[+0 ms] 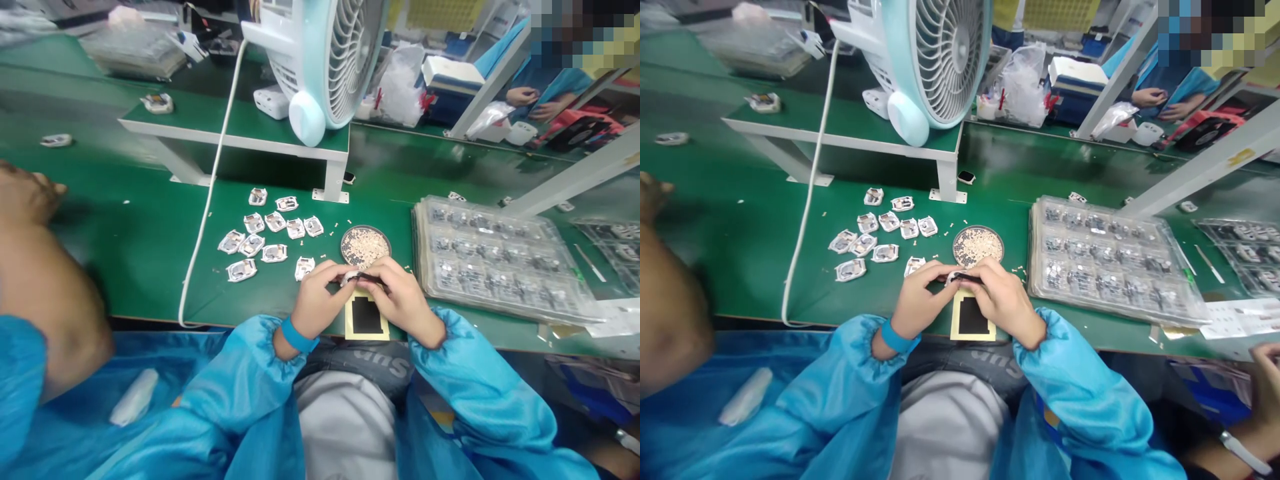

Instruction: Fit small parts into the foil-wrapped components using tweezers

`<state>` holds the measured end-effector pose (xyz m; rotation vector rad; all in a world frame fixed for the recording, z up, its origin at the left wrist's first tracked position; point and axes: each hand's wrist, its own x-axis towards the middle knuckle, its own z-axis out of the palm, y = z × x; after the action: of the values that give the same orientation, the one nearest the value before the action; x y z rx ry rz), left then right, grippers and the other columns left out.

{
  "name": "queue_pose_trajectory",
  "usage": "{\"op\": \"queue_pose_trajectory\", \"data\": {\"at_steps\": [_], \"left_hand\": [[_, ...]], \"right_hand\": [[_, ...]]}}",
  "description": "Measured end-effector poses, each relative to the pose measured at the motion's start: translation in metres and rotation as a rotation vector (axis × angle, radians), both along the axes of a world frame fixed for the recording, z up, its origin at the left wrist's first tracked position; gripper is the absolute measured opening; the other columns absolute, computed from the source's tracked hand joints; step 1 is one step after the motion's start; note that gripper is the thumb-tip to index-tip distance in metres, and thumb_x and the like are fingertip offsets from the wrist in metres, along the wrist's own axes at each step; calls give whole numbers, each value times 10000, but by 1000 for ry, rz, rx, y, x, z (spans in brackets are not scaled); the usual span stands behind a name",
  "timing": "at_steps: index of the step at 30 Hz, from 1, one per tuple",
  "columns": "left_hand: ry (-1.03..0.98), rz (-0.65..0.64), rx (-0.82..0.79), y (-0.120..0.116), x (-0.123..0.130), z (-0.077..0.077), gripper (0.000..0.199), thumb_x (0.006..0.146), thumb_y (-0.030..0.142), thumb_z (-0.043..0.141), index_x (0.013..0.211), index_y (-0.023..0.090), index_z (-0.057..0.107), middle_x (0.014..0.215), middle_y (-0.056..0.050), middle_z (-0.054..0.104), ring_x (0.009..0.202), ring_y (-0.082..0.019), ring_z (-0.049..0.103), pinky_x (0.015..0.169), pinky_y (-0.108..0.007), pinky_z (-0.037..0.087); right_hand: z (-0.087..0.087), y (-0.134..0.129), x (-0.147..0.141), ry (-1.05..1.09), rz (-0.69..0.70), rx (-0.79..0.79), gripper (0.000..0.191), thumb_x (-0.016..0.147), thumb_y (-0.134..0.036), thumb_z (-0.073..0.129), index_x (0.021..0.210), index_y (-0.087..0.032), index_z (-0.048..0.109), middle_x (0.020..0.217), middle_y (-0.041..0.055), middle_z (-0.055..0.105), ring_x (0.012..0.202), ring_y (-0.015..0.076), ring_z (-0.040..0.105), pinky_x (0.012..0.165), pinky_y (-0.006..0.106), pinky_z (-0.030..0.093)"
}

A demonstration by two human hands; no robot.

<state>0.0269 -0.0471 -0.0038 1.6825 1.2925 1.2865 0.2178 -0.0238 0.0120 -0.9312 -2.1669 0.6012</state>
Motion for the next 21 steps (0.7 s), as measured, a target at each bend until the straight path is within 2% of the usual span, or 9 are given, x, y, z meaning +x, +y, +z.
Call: {"op": "queue_pose_trajectory", "data": {"at_steps": [3, 5, 6, 9, 12, 14, 16, 18, 21], "left_hand": [[92, -23, -5, 7, -9, 10, 181, 902, 224, 667, 1051, 226, 769, 900, -42, 717, 803, -178, 644, 738, -294, 514], [234, -20, -19, 28, -26, 20, 201, 902, 258, 670, 1081, 234, 757, 915, -41, 726, 807, -190, 654, 740, -304, 507], [322, 3, -33, 43, -38, 26, 229, 898, 271, 673, 1112, 234, 745, 921, -42, 731, 808, -199, 659, 747, -313, 505], [561, 213, -133, 109, -79, 41, 313, 881, 272, 677, 1179, 181, 700, 816, -55, 711, 737, -225, 644, 730, -349, 494], [573, 387, -199, 175, -109, 52, 310, 898, 282, 675, 1156, 110, 680, 1009, -125, 733, 928, -255, 655, 847, -371, 503], [576, 417, -233, 205, -116, 57, 380, 893, 320, 703, 1174, 68, 658, 1079, -140, 724, 1044, -263, 632, 954, -391, 475], [586, 409, -243, 220, -116, 57, 417, 883, 344, 722, 1171, 52, 652, 1091, -138, 722, 1113, -271, 609, 1020, -415, 438], [604, 392, -236, 223, -111, 54, 396, 872, 342, 729, 1150, 66, 667, 1098, -146, 724, 1168, -301, 590, 1046, -449, 417], [635, 350, -211, 223, -99, 47, 359, 834, 301, 756, 1136, 117, 694, 1157, -170, 720, 1237, -364, 563, 1062, -503, 400]], "right_hand": [[3, 7, 2, 6, -13, -27, 95, 1022, -270, 553, 1080, -233, 619, 980, 68, 626, 907, 201, 618, 775, 333, 508], [3, 15, 4, 29, -113, -16, 87, 1024, -288, 544, 1011, -227, 604, 958, 63, 616, 899, 206, 611, 782, 337, 494], [2, 20, 5, 11, -192, -12, 105, 1024, -301, 541, 991, -222, 601, 962, 66, 613, 899, 213, 610, 783, 343, 488], [-4, 31, 6, -129, -387, -29, 157, 1026, -322, 521, 1018, -206, 627, 1008, 88, 611, 899, 234, 617, 783, 365, 484], [-9, 32, 5, -67, -384, -24, 188, 1021, -308, 528, 1059, -199, 677, 1004, 91, 614, 927, 235, 629, 815, 370, 504], [-9, 28, 3, 87, -357, 3, 190, 1010, -309, 558, 1065, -201, 704, 969, 79, 618, 893, 215, 628, 779, 353, 514], [-7, 23, 3, 212, -348, 20, 185, 996, -307, 586, 1074, -206, 721, 944, 70, 627, 843, 199, 622, 722, 342, 511], [-3, 18, 4, 287, -327, 31, 173, 988, -291, 599, 1064, -208, 730, 939, 71, 652, 845, 201, 631, 723, 348, 515], [2, 13, 6, 351, -297, 53, 166, 984, -285, 598, 910, -202, 722, 891, 79, 672, 851, 213, 639, 760, 370, 525]]}}
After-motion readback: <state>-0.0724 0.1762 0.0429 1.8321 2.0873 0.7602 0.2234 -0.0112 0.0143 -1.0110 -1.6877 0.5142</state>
